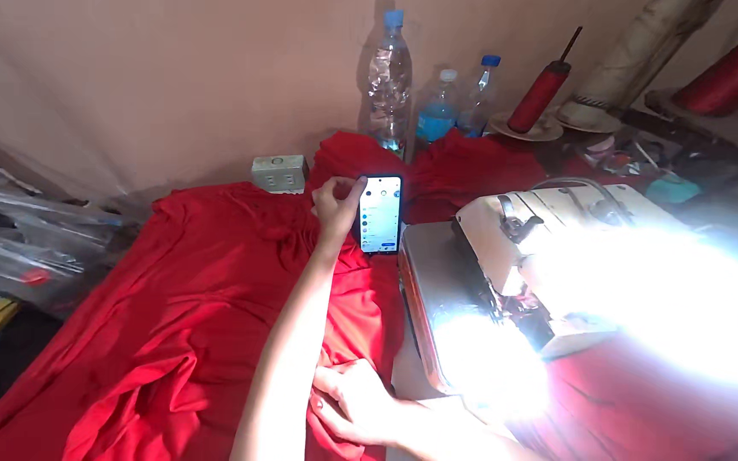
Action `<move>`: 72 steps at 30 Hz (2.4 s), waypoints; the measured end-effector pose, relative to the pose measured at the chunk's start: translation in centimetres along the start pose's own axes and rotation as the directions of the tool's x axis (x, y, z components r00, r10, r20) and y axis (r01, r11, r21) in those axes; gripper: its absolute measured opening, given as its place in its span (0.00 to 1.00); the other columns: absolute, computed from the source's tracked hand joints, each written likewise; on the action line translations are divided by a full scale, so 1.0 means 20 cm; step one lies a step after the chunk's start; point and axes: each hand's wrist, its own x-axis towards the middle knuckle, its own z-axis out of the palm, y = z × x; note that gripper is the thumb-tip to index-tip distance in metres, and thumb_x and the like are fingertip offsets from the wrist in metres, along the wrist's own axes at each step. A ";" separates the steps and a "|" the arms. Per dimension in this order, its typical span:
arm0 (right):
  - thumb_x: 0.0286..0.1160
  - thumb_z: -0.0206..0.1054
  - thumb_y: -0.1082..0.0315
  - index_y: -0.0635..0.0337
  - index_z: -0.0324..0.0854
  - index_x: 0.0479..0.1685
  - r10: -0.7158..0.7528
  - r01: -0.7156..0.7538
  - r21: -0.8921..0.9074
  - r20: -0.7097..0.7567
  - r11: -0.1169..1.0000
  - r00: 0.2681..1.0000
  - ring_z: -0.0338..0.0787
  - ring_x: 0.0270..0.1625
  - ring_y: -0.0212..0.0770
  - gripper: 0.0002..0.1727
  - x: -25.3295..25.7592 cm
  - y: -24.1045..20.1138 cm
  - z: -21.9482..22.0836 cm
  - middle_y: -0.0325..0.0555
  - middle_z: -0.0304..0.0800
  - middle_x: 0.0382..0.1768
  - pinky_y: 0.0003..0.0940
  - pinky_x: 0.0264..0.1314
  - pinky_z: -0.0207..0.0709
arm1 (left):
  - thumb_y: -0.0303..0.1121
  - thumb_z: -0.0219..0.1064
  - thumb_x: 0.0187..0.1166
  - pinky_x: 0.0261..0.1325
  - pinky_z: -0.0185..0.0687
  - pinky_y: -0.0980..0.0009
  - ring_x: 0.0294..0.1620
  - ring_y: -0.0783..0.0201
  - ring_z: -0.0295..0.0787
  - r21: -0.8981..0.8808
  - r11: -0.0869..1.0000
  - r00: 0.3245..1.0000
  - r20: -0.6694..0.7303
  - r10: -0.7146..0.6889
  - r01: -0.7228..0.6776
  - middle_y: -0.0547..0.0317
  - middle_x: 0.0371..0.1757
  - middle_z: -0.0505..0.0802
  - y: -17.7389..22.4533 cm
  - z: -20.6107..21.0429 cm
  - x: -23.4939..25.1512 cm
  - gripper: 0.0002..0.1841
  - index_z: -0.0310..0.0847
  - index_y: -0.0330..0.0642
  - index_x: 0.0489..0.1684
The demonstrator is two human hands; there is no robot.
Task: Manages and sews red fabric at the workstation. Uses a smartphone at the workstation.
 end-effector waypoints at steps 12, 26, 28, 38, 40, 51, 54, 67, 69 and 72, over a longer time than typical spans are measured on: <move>0.74 0.59 0.69 0.66 0.83 0.27 -0.009 0.008 -0.018 -0.022 1.000 1.000 0.88 0.22 0.51 0.12 0.01 0.00 -0.01 0.52 0.83 0.17 0.47 0.22 0.74 | 0.33 0.74 0.72 0.65 0.68 0.37 0.62 0.43 0.81 0.096 0.990 0.964 0.236 -0.122 0.101 0.39 0.55 0.88 0.03 -0.06 0.01 0.17 0.83 0.32 0.55; 0.72 0.60 0.68 0.66 0.84 0.28 -0.058 0.058 -0.014 -0.003 0.998 0.998 0.88 0.22 0.51 0.11 0.00 0.01 0.00 0.51 0.83 0.16 0.47 0.22 0.74 | 0.43 0.82 0.67 0.79 0.52 0.32 0.80 0.33 0.65 0.566 0.815 0.742 0.599 -0.301 -0.126 0.30 0.73 0.78 -0.05 -0.18 -0.12 0.29 0.83 0.32 0.62; 0.72 0.61 0.68 0.67 0.85 0.29 -0.069 0.069 -0.006 -0.006 0.998 0.998 0.89 0.22 0.51 0.12 0.00 0.01 0.00 0.52 0.84 0.17 0.47 0.22 0.75 | 0.45 0.79 0.71 0.80 0.50 0.32 0.80 0.33 0.65 0.551 0.827 0.770 0.573 -0.279 -0.110 0.30 0.73 0.79 -0.05 -0.17 -0.13 0.28 0.83 0.31 0.62; 0.72 0.58 0.65 0.64 0.85 0.26 -0.149 0.148 -0.026 -0.020 0.989 0.989 0.89 0.22 0.47 0.14 -0.01 0.04 0.02 0.49 0.85 0.18 0.44 0.21 0.75 | 0.57 0.81 0.63 0.81 0.52 0.38 0.85 0.43 0.63 0.779 0.537 0.771 0.546 -0.329 -0.323 0.41 0.76 0.80 -0.01 -0.07 -0.22 0.43 0.76 0.32 0.72; 0.71 0.59 0.66 0.65 0.86 0.26 -0.160 0.159 -0.024 -0.023 0.987 0.987 0.89 0.23 0.48 0.14 -0.01 0.04 0.02 0.50 0.86 0.18 0.44 0.22 0.75 | 0.58 0.79 0.65 0.83 0.50 0.38 0.87 0.43 0.61 0.774 0.546 0.769 0.549 -0.328 -0.320 0.41 0.78 0.79 -0.01 -0.07 -0.22 0.44 0.74 0.33 0.75; 0.72 0.58 0.65 0.65 0.87 0.27 -0.182 0.182 -0.007 -0.018 0.983 0.983 0.90 0.23 0.48 0.15 -0.01 0.04 0.01 0.50 0.87 0.19 0.45 0.23 0.76 | 0.61 0.73 0.71 0.80 0.54 0.37 0.82 0.41 0.68 0.742 0.590 0.809 0.537 -0.240 -0.318 0.40 0.72 0.84 -0.06 -0.07 -0.23 0.40 0.80 0.32 0.69; 0.72 0.58 0.66 0.65 0.87 0.27 -0.180 0.180 0.001 -0.011 0.984 0.984 0.90 0.24 0.48 0.15 -0.01 0.04 0.01 0.51 0.87 0.20 0.45 0.23 0.77 | 0.59 0.78 0.66 0.81 0.53 0.39 0.83 0.43 0.67 0.767 0.557 0.797 0.536 -0.280 -0.320 0.42 0.74 0.83 -0.03 -0.07 -0.23 0.41 0.78 0.33 0.71; 0.72 0.59 0.66 0.66 0.87 0.28 -0.178 0.178 -0.008 -0.018 0.984 0.984 0.90 0.23 0.48 0.15 0.00 0.03 0.01 0.51 0.87 0.19 0.46 0.23 0.77 | 0.41 0.76 0.73 0.75 0.54 0.28 0.70 0.33 0.78 0.469 0.871 0.909 0.410 -0.066 -0.148 0.33 0.62 0.88 -0.05 -0.12 -0.29 0.29 0.78 0.32 0.69; 0.73 0.58 0.65 0.66 0.87 0.28 -0.165 0.165 0.003 -0.005 0.986 0.986 0.90 0.24 0.49 0.16 0.00 0.03 0.01 0.52 0.87 0.19 0.47 0.23 0.77 | 0.36 0.75 0.74 0.76 0.51 0.28 0.66 0.36 0.82 0.466 0.875 0.899 0.429 -0.090 -0.135 0.35 0.56 0.91 -0.05 -0.10 -0.25 0.22 0.82 0.30 0.61; 0.75 0.57 0.63 0.66 0.86 0.26 -0.167 0.167 0.007 -0.017 0.986 0.986 0.90 0.24 0.50 0.17 -0.01 0.03 0.02 0.52 0.86 0.19 0.47 0.23 0.77 | 0.36 0.64 0.85 0.71 0.59 0.31 0.55 0.37 0.86 0.421 0.902 0.906 0.410 -0.100 -0.091 0.34 0.45 0.91 -0.06 -0.09 -0.22 0.17 0.84 0.26 0.51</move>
